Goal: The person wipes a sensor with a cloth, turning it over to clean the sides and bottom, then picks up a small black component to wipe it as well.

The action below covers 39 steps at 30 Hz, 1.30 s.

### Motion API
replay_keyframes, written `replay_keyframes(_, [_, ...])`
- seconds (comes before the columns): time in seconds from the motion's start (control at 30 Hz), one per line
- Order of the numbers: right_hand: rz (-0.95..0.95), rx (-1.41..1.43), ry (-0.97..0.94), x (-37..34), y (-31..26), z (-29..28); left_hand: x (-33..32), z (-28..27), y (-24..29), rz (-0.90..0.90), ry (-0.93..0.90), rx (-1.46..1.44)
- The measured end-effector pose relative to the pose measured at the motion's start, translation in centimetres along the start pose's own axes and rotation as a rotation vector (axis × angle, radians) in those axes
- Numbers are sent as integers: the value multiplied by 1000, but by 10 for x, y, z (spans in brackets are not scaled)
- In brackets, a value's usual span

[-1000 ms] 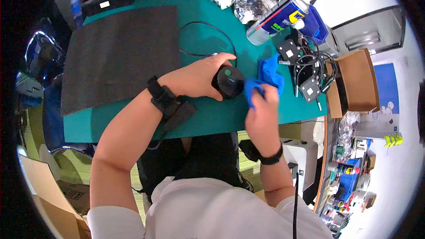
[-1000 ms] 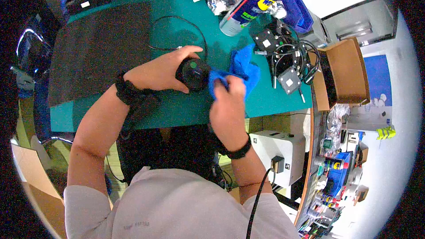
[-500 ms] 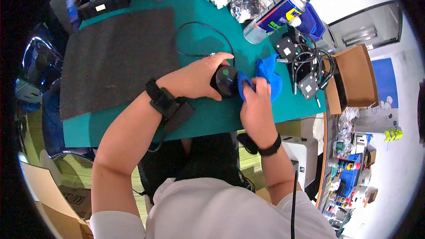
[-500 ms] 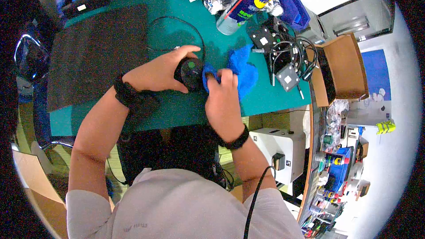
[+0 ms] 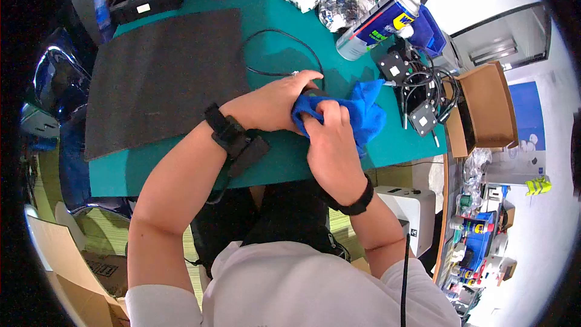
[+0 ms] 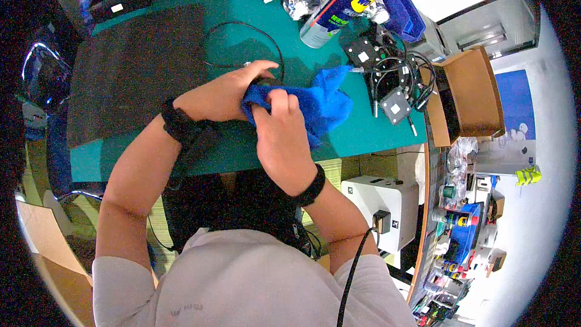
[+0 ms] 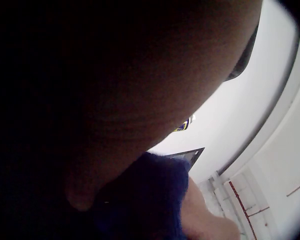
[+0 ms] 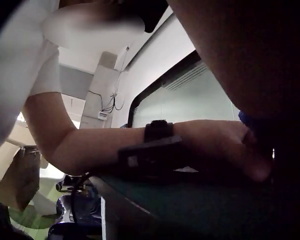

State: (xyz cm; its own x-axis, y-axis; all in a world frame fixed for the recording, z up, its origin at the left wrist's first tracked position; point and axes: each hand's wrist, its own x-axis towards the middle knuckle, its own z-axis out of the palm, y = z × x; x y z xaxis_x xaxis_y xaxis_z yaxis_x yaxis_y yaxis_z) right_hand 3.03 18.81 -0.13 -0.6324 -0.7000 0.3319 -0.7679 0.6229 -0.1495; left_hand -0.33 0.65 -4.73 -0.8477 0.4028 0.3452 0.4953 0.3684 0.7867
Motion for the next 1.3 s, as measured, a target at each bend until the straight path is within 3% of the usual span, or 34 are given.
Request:
replay_keyframes(0.17, [48, 24, -61, -26, 3, -10, 1, -2, 2, -42, -27, -71])
replay_keyframes(0.37, [9, -18, -42, 13, 0, 4, 1, 1, -1, -5, 4, -29])
replay_keyframes(0.6, [16, 11, -37, -14, 4, -7, 2, 1, 2, -85, -31, -82])
replay_keyframes(0.83, [-70, 75, 97, 18, 20, 4, 2, -3, 4, -40, -42, -53])
replay_keyframes(0.93, [32, 661, 248, -2, 33, -11, 2, -5, 9, -36, -34, -65])
replay_keyframes(0.97, [363, 958, 73, -16, 37, -27, 2, -4, 10, -37, -16, -76])
replay_keyframes(1.03, [550, 1513, 27, -24, 40, -43, 4, -9, 18, -23, -32, -163])
replay_keyframes(1.17, [486, 1703, 75, -27, 45, -39, 9, -7, 19, -24, -49, -493])
replay_keyframes(1.3, [593, 1812, 212, -23, 38, -38, 12, -6, 12, -48, 34, -474])
